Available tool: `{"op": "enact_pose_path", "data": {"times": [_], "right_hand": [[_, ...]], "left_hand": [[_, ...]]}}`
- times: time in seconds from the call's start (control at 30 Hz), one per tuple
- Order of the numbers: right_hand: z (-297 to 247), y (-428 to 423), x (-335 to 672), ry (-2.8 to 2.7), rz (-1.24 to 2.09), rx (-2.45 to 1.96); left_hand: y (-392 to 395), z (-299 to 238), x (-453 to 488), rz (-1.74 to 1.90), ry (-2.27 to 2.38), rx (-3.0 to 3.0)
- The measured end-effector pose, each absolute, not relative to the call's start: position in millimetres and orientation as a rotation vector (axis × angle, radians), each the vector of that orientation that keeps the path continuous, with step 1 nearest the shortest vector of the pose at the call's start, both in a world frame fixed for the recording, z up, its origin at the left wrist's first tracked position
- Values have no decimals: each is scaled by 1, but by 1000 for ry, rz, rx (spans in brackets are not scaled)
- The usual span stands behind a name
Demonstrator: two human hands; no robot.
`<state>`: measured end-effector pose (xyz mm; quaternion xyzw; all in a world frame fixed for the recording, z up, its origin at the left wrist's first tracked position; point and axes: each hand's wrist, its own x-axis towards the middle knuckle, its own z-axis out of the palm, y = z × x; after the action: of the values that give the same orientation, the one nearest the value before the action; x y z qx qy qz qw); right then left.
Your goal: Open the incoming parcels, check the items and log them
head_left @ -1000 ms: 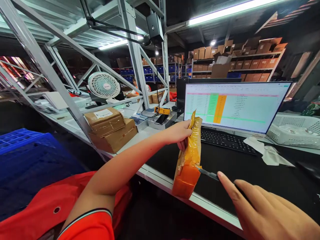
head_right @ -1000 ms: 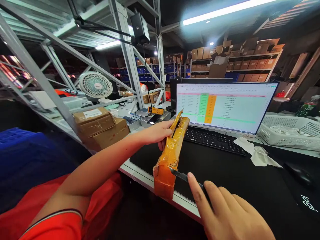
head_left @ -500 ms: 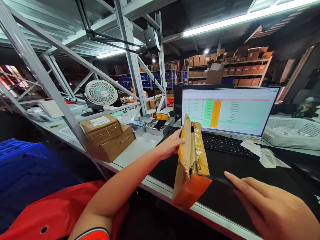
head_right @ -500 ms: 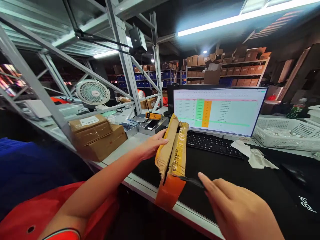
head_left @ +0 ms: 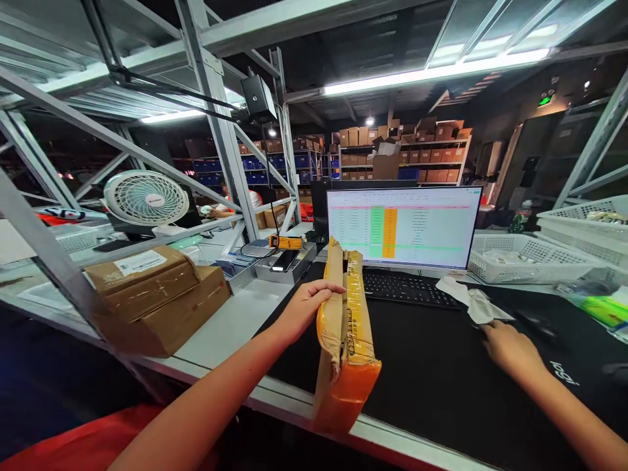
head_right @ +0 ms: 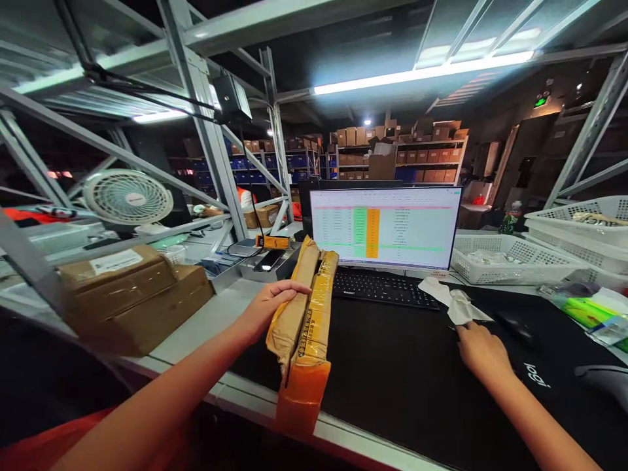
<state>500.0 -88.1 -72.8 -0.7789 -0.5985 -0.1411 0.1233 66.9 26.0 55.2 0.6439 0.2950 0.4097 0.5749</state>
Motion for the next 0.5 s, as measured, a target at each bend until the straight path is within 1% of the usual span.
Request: {"op": "enact_pose_path", "data": {"times": [0.07,0.13,0.2,0.27,0.33,0.5], "right_hand": [[-38,-83,457,-1855,-421,-1936],[4,-80,401,-2051,-311,-1535],[43,-78,348,-2257,-203,-1235],[70,-73,311,-2472,-108,-954],[83,-65,292,-2570,-90,-831],[76,-50,303,-2521,-296,-876]], "left_hand": [[24,55,73,967,692,1506],[22,54,80,963,695,1498],[20,53,88,962,681,1458],[17,49,94,992,645,1381],[14,45,96,1028,629,1311],[13,41,85,1117,735,1318]]}}
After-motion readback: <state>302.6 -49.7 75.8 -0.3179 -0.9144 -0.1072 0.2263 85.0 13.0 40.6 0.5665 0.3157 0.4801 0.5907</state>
